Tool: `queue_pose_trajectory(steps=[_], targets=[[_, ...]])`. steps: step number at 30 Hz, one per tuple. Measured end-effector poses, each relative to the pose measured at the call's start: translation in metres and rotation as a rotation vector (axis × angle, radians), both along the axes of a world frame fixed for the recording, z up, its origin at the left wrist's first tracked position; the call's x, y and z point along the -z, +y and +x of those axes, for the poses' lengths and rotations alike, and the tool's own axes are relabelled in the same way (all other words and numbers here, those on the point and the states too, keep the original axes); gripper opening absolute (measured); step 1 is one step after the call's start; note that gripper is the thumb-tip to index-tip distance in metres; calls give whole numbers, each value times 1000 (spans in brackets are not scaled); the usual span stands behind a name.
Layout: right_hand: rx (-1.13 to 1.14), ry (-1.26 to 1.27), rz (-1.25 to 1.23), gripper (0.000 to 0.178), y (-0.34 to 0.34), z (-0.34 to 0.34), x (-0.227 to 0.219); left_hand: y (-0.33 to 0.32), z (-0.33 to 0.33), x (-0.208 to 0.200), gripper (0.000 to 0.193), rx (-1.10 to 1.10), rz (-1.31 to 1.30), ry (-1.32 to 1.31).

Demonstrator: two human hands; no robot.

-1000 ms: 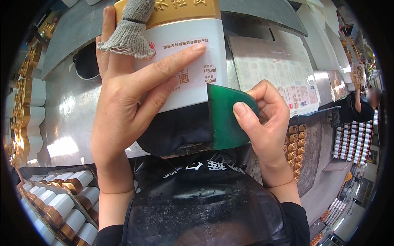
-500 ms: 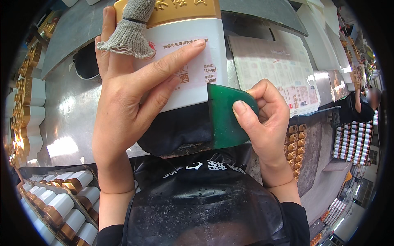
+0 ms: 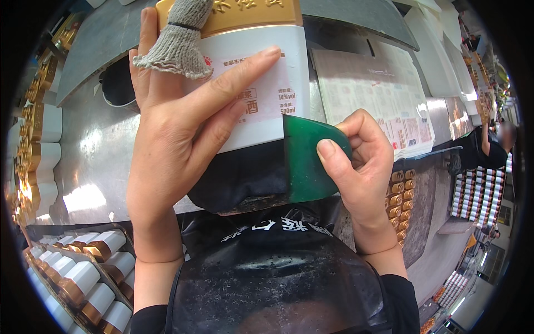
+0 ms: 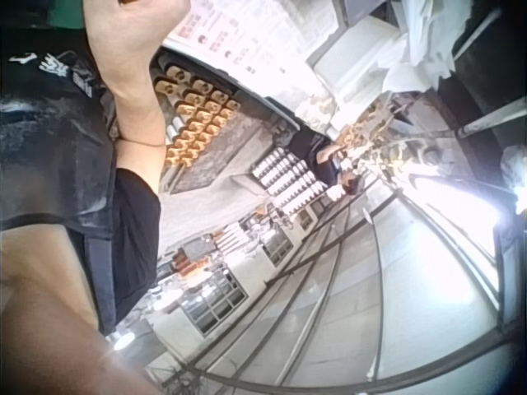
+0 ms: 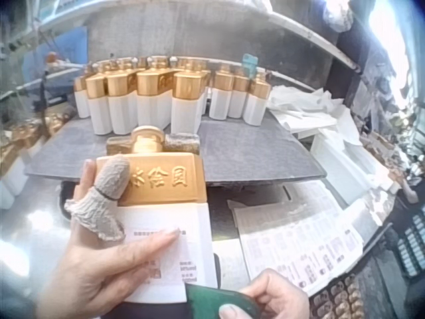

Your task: The person applies a white paper label to the side of a gold and white bottle. They use a green plastic scraper to smooth the label and remove air bubbles, then place the bottle on a nearby surface. This process is repeated for several bottles.

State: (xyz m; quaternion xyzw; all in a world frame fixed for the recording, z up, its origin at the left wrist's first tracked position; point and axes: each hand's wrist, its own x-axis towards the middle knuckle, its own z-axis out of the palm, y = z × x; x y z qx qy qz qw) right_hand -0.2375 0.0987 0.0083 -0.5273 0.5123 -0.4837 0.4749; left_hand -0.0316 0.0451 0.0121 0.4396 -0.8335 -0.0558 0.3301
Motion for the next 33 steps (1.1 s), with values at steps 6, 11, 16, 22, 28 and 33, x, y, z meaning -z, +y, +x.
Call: queue_pose_trajectory(steps=[6,11,16,22,28,33], targets=[[2,24,-51,15,1,0,1,5,4,-1,45,61,97,186],[-8,56,-55,16,1,-2,1,-4,7,4,43,99,-17,44],[-7,24,-58,16,0,-1,3,-2,-2,-1,45,99,-25,72],[-9,9,-34,16,0,-2,2,-5,10,6,47,92,-62,-42],[-24,-23,30,14,-2,-1,0,-7,5,6,47,49,-91,-64],[-78,-191,-126,16,-14,-18,-6,-5,23,3,49,64,70,353]])
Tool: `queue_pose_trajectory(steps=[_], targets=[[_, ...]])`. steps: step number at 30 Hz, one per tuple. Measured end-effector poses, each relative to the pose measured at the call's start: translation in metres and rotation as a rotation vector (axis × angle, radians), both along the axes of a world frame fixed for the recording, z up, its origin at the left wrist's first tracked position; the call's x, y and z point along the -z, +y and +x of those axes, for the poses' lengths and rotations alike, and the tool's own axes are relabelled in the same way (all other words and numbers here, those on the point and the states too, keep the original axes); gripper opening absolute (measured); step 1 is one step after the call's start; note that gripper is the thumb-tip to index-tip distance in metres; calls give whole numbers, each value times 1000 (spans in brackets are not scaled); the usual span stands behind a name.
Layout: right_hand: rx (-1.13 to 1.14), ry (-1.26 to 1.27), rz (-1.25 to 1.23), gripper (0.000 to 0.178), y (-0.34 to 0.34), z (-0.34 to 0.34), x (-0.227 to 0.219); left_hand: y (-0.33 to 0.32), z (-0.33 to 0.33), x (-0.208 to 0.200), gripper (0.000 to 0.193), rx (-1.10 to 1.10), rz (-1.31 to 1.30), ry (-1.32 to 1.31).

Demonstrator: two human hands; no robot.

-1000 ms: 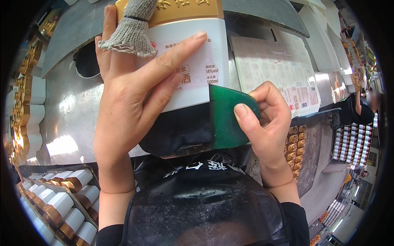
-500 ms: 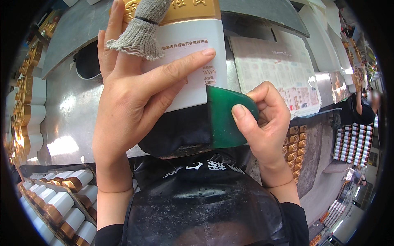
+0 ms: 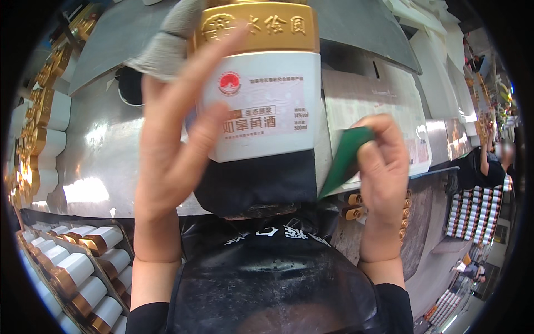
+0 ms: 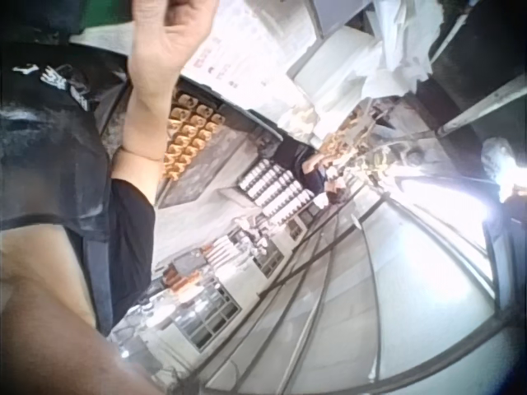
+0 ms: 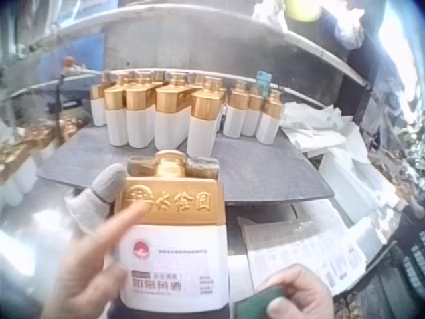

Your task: The person applies a white paper label to the side of a gold and white bottle. They use a green plastic scraper to smooth the label and remove air bubbles, then place the bottle on a nearby surface. This process is repeated for several bottles.

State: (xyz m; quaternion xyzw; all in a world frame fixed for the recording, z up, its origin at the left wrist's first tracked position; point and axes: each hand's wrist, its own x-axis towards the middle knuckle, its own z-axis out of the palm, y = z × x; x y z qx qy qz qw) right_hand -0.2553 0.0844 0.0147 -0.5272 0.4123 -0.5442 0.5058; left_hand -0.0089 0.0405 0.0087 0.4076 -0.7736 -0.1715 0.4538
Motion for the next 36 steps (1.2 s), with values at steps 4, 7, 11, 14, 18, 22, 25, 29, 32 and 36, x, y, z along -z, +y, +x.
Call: queue_pose_trajectory(steps=[4,7,11,14,18,22,25,29,32,36], targets=[[-69,116,31,16,-38,-8,-11,3,-10,5,56,-4,178,530],[-83,348,12,29,-53,11,-18,1,-17,10,68,-35,152,488],[-115,632,-47,38,-60,20,-18,0,-17,17,74,-1,215,533],[-91,587,-24,39,-60,21,-15,2,-19,13,74,22,268,606],[-104,526,20,40,-61,20,-14,1,-15,13,73,23,253,568],[-85,520,34,41,-63,22,-14,2,-14,13,73,19,263,592],[-84,584,-5,38,-62,24,-14,2,-16,13,74,8,271,574],[-87,606,-10,37,-61,24,-14,4,-16,13,74,7,295,578],[-4,556,-4,44,-63,26,-10,4,-17,12,75,9,299,603],[-44,556,-6,44,-64,23,-10,6,-15,13,82,42,328,639]])
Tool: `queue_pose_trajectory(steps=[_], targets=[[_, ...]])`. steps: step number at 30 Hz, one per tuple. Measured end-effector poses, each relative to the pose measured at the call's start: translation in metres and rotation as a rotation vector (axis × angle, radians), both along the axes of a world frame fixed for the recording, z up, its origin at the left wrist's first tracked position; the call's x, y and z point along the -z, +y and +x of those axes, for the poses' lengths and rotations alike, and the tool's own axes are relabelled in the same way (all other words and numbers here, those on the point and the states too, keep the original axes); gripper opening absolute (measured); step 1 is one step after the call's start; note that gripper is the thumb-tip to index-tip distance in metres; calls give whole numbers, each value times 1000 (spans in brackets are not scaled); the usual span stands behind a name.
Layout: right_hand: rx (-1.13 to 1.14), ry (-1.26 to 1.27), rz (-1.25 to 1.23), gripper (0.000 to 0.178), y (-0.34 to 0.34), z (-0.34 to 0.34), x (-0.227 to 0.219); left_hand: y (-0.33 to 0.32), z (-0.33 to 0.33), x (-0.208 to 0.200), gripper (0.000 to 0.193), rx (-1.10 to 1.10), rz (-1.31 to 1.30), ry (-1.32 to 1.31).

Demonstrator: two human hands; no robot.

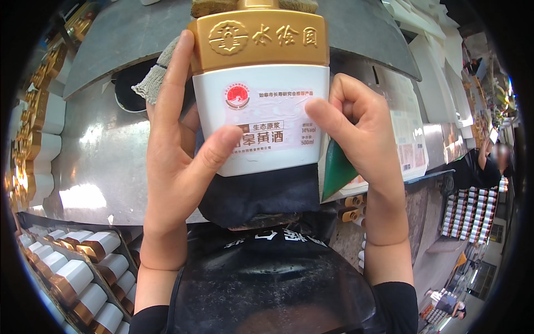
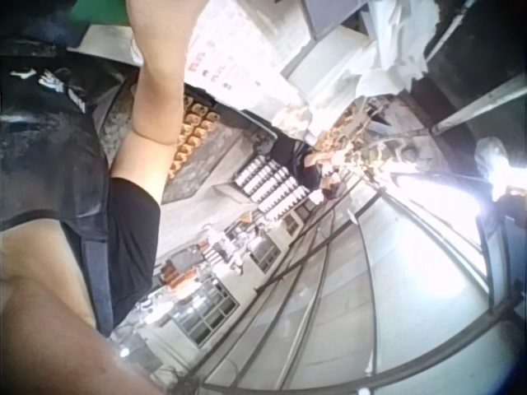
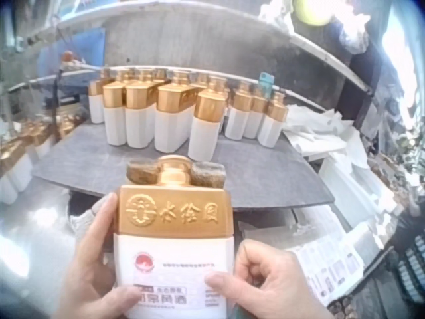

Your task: The person applies a white paper label to the side of a gold and white bottle. They use a green plastic scraper to smooth the label and remove air bubbles, then place the bottle on a nearby surface. This process is repeated for several bottles.

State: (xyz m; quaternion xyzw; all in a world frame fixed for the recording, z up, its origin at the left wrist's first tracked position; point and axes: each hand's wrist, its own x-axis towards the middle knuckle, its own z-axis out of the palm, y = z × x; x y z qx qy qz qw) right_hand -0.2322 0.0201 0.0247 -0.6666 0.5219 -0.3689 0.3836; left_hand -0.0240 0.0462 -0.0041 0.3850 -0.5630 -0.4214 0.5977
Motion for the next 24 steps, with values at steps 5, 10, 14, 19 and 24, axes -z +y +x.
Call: queue_pose_trajectory(steps=[5,10,14,19,24], targets=[[-63,115,42,37,5,0,-9,1,-2,-1,93,30,23,31],[-16,-11,39,41,4,3,1,1,0,0,95,34,44,6],[-115,-61,125,38,-3,-9,-7,-3,7,5,98,132,-9,79],[205,-422,12,31,-32,-58,-15,-4,16,10,102,87,-62,-247],[-173,334,-556,26,7,4,-42,-5,20,9,104,70,-79,-389]])
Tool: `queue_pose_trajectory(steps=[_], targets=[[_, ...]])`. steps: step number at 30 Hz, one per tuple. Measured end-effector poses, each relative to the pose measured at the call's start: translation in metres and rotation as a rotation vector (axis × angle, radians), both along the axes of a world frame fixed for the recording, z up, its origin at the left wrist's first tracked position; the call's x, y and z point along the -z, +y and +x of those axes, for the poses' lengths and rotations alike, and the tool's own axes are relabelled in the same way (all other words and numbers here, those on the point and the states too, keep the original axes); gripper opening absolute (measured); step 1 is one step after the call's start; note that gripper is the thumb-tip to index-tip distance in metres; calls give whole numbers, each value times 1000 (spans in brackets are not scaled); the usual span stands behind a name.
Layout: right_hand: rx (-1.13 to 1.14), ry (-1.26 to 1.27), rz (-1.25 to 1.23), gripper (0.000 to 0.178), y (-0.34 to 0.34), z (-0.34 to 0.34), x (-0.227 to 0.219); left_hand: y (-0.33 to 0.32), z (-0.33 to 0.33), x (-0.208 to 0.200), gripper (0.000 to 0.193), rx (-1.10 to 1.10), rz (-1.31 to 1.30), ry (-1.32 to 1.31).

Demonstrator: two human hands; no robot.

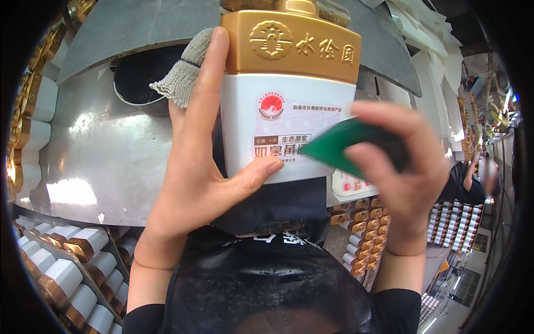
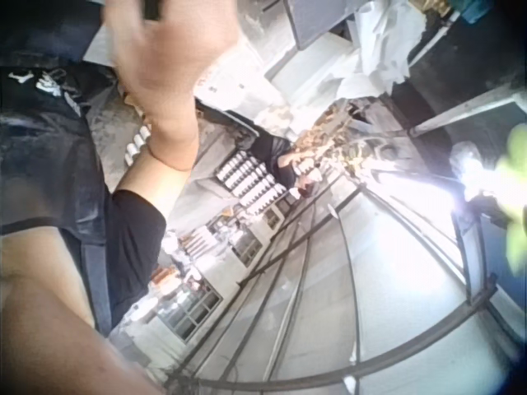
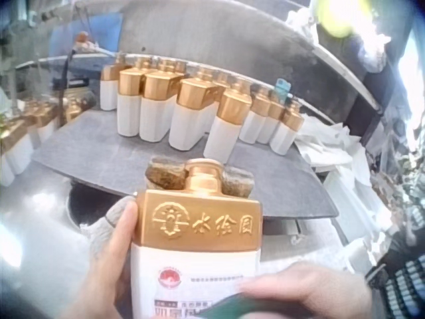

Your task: The person applies a white paper label to the side of a gold and white bottle. They use a green plastic scraper to smooth the label and remove air bubbles, then place the bottle on a nearby surface. This process is repeated for several bottles.

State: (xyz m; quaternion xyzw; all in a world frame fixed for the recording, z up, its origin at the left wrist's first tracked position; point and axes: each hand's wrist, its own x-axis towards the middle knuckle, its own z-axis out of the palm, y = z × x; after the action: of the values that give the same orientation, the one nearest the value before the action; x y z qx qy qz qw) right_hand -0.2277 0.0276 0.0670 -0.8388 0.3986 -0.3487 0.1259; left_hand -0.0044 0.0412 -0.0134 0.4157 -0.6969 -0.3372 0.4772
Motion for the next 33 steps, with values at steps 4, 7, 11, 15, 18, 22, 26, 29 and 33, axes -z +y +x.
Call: queue_pose_trajectory(steps=[4,7,11,15,18,22,26,29,33], targets=[[-42,84,-351,28,-34,43,-8,3,4,0,104,-42,-15,-45],[-244,126,-506,25,-34,38,-3,6,1,9,100,-8,89,295],[-319,263,-330,15,45,32,20,12,0,5,97,-91,147,414],[-160,289,-453,22,15,31,6,14,4,5,101,-90,137,287],[-260,257,-358,28,42,28,16,10,7,4,95,63,28,276],[41,119,-271,26,14,14,12,13,-6,16,96,65,17,355],[85,30,-301,23,11,5,3,11,-13,8,88,-20,63,277],[76,-74,-248,20,13,1,28,11,-17,5,89,-4,64,305],[216,-65,-109,21,24,-6,9,13,-14,6,89,-44,78,265]])
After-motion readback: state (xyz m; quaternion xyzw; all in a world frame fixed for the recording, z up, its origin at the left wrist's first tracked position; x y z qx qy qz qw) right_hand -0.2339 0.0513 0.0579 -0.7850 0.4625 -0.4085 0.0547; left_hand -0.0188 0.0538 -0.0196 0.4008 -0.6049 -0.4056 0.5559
